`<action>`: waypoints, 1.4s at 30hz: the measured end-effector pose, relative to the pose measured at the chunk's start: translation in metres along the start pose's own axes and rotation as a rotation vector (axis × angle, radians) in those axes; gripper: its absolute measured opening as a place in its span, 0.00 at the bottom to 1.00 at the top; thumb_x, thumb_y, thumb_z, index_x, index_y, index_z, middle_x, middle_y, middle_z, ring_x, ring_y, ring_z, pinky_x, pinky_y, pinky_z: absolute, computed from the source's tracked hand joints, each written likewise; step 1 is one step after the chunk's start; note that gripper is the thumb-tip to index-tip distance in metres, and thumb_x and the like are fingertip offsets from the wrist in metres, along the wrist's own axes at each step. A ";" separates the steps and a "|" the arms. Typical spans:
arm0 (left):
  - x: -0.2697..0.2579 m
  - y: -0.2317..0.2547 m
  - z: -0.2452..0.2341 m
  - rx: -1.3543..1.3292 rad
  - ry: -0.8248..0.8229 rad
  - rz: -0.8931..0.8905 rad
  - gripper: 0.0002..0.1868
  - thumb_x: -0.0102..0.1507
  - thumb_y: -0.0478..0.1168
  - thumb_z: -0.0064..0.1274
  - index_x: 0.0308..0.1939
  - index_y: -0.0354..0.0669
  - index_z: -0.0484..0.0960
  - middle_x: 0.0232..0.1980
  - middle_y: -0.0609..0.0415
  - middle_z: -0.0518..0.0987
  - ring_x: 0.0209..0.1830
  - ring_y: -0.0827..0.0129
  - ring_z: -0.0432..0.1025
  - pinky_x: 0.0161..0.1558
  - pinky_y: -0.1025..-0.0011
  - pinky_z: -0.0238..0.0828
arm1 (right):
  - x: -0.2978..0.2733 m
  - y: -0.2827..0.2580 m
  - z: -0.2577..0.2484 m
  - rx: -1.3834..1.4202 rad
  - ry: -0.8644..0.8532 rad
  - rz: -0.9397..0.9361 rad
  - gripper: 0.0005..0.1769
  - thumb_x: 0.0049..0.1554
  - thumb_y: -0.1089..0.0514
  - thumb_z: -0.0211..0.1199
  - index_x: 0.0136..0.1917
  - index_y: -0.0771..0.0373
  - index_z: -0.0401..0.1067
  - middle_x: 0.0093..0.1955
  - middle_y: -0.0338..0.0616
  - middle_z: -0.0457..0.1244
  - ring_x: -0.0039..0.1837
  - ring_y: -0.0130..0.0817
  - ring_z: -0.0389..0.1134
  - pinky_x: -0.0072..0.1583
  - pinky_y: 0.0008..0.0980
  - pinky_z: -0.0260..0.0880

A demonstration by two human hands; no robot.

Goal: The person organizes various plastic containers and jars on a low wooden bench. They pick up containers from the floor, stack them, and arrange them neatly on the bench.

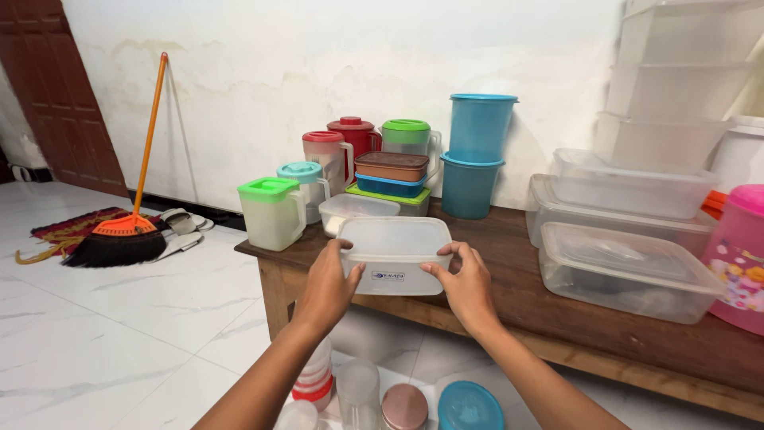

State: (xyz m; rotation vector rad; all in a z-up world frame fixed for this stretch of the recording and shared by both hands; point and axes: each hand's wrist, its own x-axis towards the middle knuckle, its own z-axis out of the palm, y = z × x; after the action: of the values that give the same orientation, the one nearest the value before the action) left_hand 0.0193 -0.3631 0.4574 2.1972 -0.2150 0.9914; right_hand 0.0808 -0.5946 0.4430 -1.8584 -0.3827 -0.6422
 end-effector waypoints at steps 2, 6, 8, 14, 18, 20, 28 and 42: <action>0.016 -0.002 0.006 0.066 -0.011 -0.005 0.22 0.61 0.41 0.59 0.58 0.42 0.72 0.59 0.34 0.73 0.54 0.37 0.71 0.53 0.51 0.70 | 0.015 -0.004 0.008 -0.103 0.021 0.045 0.22 0.48 0.49 0.76 0.50 0.59 0.71 0.56 0.44 0.64 0.55 0.37 0.69 0.54 0.38 0.74; 0.066 -0.012 0.008 0.253 0.056 0.117 0.20 0.60 0.41 0.59 0.57 0.51 0.77 0.68 0.27 0.61 0.61 0.34 0.65 0.55 0.50 0.70 | 0.064 -0.014 0.036 -0.210 0.086 -0.049 0.22 0.48 0.47 0.77 0.50 0.59 0.73 0.56 0.45 0.63 0.54 0.43 0.67 0.56 0.38 0.71; 0.097 -0.022 0.011 0.347 0.043 0.119 0.22 0.60 0.41 0.60 0.59 0.56 0.77 0.69 0.27 0.59 0.66 0.33 0.60 0.55 0.48 0.70 | 0.093 -0.015 0.053 -0.191 0.085 -0.055 0.24 0.48 0.45 0.77 0.51 0.58 0.73 0.60 0.45 0.60 0.57 0.41 0.66 0.58 0.38 0.71; 0.159 -0.076 0.043 0.499 -0.113 0.102 0.28 0.64 0.38 0.52 0.69 0.56 0.71 0.71 0.31 0.61 0.73 0.38 0.55 0.61 0.50 0.70 | 0.156 0.006 0.111 -0.237 0.079 -0.017 0.26 0.47 0.42 0.77 0.52 0.56 0.74 0.66 0.48 0.55 0.66 0.43 0.62 0.62 0.40 0.68; 0.185 -0.114 0.066 0.514 -0.138 0.072 0.35 0.62 0.33 0.48 0.74 0.58 0.64 0.75 0.26 0.53 0.75 0.35 0.52 0.63 0.49 0.66 | 0.181 0.022 0.139 -0.214 0.010 0.107 0.26 0.48 0.43 0.75 0.54 0.55 0.72 0.68 0.47 0.53 0.67 0.42 0.62 0.64 0.40 0.69; 0.196 -0.131 0.075 0.502 -0.159 0.062 0.37 0.62 0.32 0.47 0.76 0.58 0.61 0.76 0.22 0.49 0.75 0.33 0.52 0.65 0.49 0.64 | 0.190 0.030 0.148 -0.243 0.040 0.041 0.26 0.48 0.43 0.77 0.54 0.56 0.73 0.68 0.49 0.52 0.68 0.45 0.60 0.67 0.40 0.65; 0.209 -0.149 0.095 0.501 -0.209 0.001 0.39 0.62 0.30 0.44 0.79 0.48 0.56 0.75 0.15 0.46 0.72 0.33 0.59 0.66 0.53 0.64 | 0.190 0.039 0.162 -0.140 -0.055 0.083 0.19 0.55 0.49 0.70 0.58 0.53 0.73 0.62 0.49 0.61 0.61 0.41 0.66 0.60 0.37 0.72; 0.122 -0.091 0.045 0.288 -0.139 0.060 0.30 0.65 0.39 0.49 0.72 0.44 0.65 0.72 0.26 0.62 0.61 0.33 0.68 0.61 0.49 0.67 | 0.136 0.030 0.093 -0.127 -0.280 -0.041 0.28 0.58 0.49 0.65 0.67 0.62 0.66 0.63 0.47 0.68 0.61 0.34 0.72 0.63 0.34 0.71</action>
State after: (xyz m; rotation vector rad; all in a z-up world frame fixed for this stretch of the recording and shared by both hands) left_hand 0.1676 -0.3101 0.4744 2.5397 -0.2139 0.9510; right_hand 0.2290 -0.5246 0.4763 -2.0734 -0.5743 -0.4418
